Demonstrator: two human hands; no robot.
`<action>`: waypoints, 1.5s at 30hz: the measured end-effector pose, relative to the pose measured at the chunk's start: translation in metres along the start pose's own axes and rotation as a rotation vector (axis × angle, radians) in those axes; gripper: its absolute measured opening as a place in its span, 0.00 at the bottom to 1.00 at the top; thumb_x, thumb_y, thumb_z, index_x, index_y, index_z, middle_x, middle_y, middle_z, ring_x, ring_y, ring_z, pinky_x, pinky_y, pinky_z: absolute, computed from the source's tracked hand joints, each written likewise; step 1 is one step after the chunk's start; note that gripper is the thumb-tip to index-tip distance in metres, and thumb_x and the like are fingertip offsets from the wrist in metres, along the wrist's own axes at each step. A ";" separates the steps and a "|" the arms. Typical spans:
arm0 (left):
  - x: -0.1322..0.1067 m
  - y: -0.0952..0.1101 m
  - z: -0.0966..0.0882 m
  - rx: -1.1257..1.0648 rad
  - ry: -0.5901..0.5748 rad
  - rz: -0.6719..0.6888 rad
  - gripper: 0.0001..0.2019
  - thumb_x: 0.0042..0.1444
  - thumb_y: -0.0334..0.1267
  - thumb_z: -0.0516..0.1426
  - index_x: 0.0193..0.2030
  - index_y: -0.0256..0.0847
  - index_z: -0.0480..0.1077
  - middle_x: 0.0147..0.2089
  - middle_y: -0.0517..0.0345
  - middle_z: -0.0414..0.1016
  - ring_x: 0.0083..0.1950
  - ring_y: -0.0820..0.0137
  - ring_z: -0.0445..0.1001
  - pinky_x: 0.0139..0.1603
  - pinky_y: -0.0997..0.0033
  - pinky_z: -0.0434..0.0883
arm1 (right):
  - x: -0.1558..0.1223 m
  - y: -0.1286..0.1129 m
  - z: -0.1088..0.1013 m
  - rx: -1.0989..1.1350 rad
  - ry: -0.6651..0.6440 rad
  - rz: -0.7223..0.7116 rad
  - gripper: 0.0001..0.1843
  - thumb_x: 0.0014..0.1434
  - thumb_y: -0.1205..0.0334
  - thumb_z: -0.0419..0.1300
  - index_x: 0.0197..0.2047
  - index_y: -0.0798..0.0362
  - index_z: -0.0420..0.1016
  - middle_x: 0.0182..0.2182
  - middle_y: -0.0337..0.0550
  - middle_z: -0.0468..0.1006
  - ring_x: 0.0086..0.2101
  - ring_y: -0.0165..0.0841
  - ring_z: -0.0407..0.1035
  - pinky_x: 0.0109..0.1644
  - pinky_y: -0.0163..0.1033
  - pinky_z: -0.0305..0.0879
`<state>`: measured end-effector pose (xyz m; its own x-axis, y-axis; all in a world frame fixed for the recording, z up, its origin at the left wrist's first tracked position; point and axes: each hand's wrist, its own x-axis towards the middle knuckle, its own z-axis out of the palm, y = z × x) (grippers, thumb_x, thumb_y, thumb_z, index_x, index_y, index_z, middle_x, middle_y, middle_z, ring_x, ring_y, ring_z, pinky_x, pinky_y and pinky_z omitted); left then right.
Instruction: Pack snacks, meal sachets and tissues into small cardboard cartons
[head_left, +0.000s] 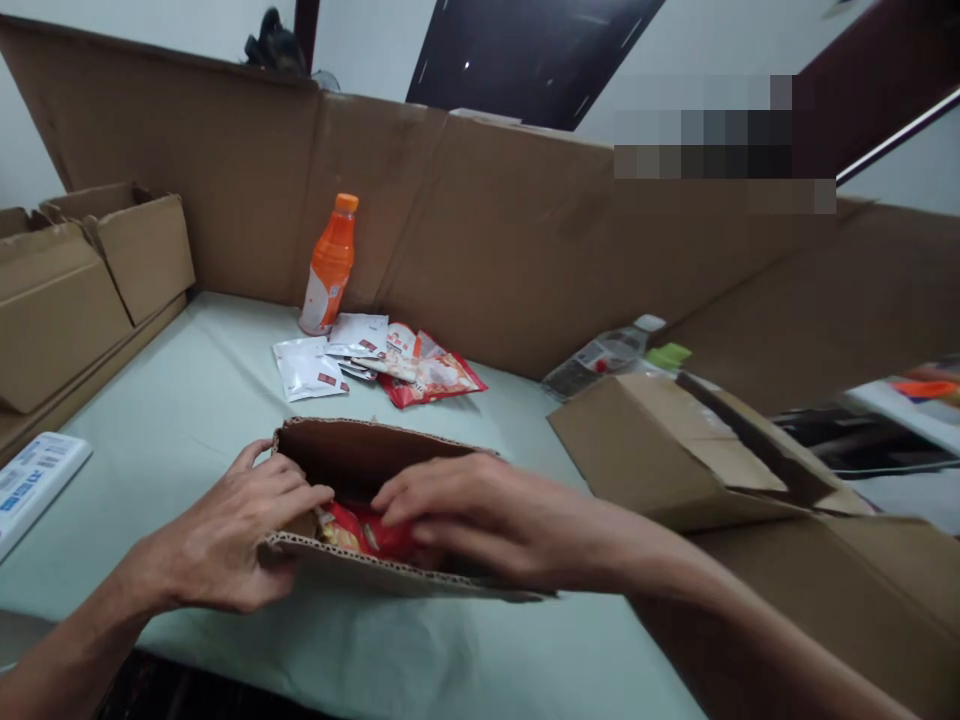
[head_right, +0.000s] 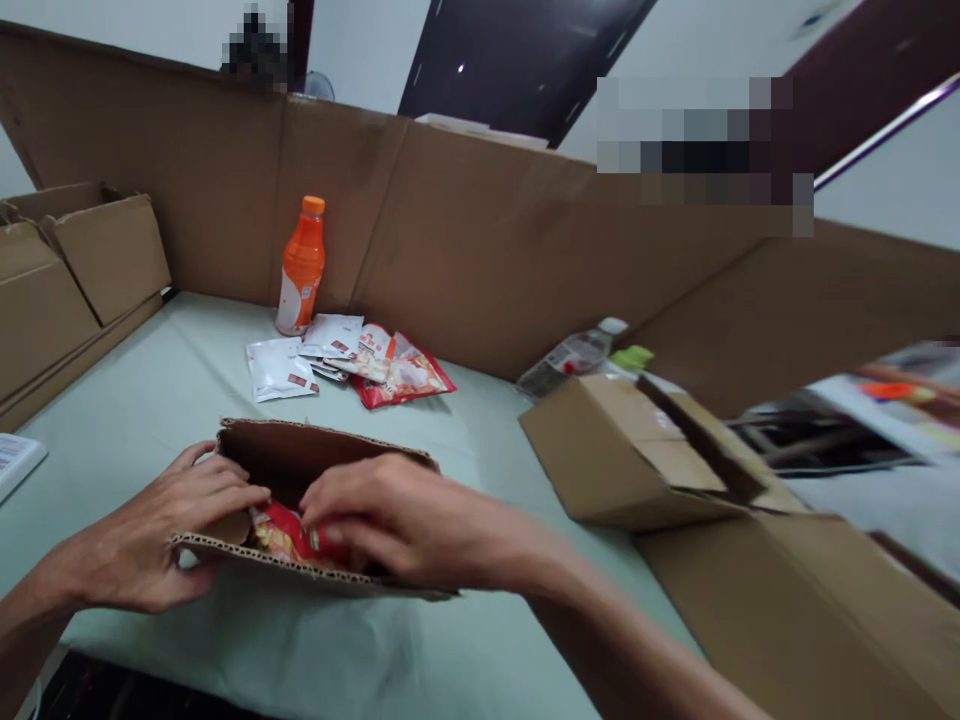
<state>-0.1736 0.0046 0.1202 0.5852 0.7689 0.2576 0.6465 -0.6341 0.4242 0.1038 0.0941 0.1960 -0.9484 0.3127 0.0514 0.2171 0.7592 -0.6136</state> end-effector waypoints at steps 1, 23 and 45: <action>0.000 0.000 0.000 -0.012 0.007 -0.006 0.29 0.47 0.30 0.57 0.59 0.42 0.70 0.51 0.48 0.79 0.54 0.53 0.76 0.70 0.37 0.59 | -0.002 0.007 -0.010 0.042 0.169 0.018 0.11 0.70 0.65 0.58 0.47 0.47 0.83 0.44 0.42 0.86 0.43 0.32 0.80 0.47 0.36 0.77; 0.000 -0.009 0.030 0.069 0.177 -0.068 0.19 0.57 0.25 0.54 0.51 0.49 0.72 0.43 0.59 0.81 0.56 0.60 0.76 0.75 0.46 0.56 | 0.147 0.194 0.047 0.363 0.524 0.764 0.06 0.50 0.66 0.63 0.32 0.53 0.70 0.27 0.39 0.77 0.31 0.35 0.73 0.31 0.37 0.68; -0.002 -0.003 0.012 0.024 0.155 -0.025 0.23 0.49 0.31 0.61 0.54 0.42 0.72 0.73 0.39 0.56 0.73 0.43 0.59 0.67 0.37 0.68 | -0.034 0.007 0.019 0.079 0.647 0.294 0.12 0.60 0.67 0.57 0.41 0.50 0.82 0.31 0.38 0.83 0.28 0.32 0.80 0.31 0.36 0.78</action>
<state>-0.1705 0.0036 0.1078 0.4874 0.7864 0.3794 0.6721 -0.6153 0.4119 0.1332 0.0779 0.1751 -0.5204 0.7928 0.3172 0.4026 0.5554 -0.7276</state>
